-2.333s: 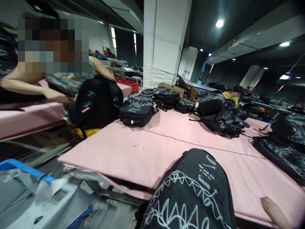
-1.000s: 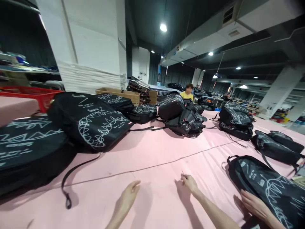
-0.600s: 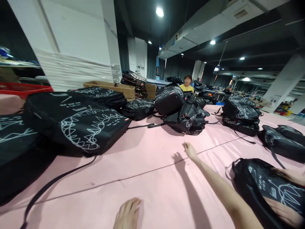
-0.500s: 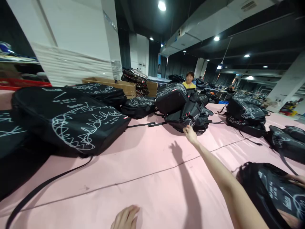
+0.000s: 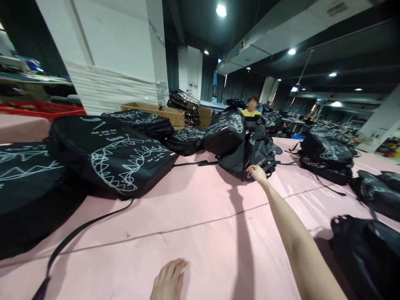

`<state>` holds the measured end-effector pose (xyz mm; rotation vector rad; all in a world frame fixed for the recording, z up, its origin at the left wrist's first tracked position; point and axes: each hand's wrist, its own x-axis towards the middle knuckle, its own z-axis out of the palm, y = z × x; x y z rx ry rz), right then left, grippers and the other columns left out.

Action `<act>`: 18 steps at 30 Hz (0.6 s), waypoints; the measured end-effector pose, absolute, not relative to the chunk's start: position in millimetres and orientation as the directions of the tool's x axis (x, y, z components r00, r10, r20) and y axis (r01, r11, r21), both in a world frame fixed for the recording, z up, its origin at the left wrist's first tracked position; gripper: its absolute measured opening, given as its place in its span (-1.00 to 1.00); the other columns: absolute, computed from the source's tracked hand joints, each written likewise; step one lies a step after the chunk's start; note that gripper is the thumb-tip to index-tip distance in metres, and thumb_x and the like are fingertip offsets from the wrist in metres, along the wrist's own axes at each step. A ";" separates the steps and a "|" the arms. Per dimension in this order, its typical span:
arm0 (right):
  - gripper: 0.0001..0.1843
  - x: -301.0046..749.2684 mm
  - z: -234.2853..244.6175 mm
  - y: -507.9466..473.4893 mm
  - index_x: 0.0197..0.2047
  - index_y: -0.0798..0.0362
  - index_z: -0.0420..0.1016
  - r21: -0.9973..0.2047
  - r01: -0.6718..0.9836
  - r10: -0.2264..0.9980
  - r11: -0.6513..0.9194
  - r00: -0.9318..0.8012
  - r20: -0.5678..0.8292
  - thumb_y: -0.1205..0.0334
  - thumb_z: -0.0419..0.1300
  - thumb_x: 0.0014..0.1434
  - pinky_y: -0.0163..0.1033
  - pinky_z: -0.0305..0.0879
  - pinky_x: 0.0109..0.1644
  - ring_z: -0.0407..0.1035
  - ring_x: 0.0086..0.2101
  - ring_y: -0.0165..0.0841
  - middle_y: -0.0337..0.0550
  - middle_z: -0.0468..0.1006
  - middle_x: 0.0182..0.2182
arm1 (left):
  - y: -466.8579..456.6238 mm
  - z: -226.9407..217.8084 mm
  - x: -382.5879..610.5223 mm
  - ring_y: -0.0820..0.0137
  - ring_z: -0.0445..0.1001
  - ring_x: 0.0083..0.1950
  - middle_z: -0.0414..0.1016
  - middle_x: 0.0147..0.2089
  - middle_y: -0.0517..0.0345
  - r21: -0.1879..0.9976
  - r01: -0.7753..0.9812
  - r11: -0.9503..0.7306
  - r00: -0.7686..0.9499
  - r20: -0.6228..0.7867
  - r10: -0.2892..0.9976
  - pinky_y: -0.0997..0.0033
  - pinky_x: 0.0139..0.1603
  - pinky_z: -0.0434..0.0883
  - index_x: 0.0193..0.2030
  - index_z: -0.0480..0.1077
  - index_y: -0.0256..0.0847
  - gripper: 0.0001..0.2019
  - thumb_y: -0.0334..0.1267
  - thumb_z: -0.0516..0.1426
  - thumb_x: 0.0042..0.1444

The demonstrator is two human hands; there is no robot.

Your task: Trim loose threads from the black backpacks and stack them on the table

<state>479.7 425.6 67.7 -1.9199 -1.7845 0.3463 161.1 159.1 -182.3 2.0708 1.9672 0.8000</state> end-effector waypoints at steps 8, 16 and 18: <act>-0.59 472.9 55.3 116.8 -0.60 0.12 0.38 -0.780 0.619 0.993 0.092 -0.115 0.025 -0.05 0.07 0.02 -0.37 0.02 -0.56 0.08 -0.66 -0.48 -0.30 0.19 -0.75 | 12.4 -152.9 165.3 0.29 0.29 0.18 0.37 0.13 0.01 0.599 0.800 0.027 -0.013 -0.028 1.000 0.30 0.20 0.23 0.03 0.38 -0.29 -0.58 -0.35 -0.06 0.03; -0.54 515.8 104.6 -80.1 -0.52 0.12 0.42 -0.933 0.345 0.980 0.100 -0.199 0.032 -0.17 0.13 0.00 -0.38 -0.18 -0.58 0.00 -0.63 -0.52 -0.32 0.16 -0.69 | -40.3 -78.3 118.1 0.19 0.41 0.05 0.45 0.01 -0.11 0.697 0.715 0.045 -0.190 0.131 0.973 0.20 0.12 0.32 -0.05 0.37 -0.38 -0.56 -0.20 -0.09 0.01; -0.53 519.6 125.5 -97.5 -0.53 0.13 0.42 -0.934 0.305 0.962 0.184 -0.253 0.107 -0.16 0.14 0.02 -0.38 -0.16 -0.58 0.02 -0.63 -0.52 -0.28 0.21 -0.68 | -35.8 -57.4 120.4 0.19 0.40 0.07 0.46 0.00 -0.10 0.694 0.720 0.001 -0.182 0.187 0.965 0.18 0.13 0.30 -0.07 0.37 -0.37 -0.57 -0.19 -0.09 0.01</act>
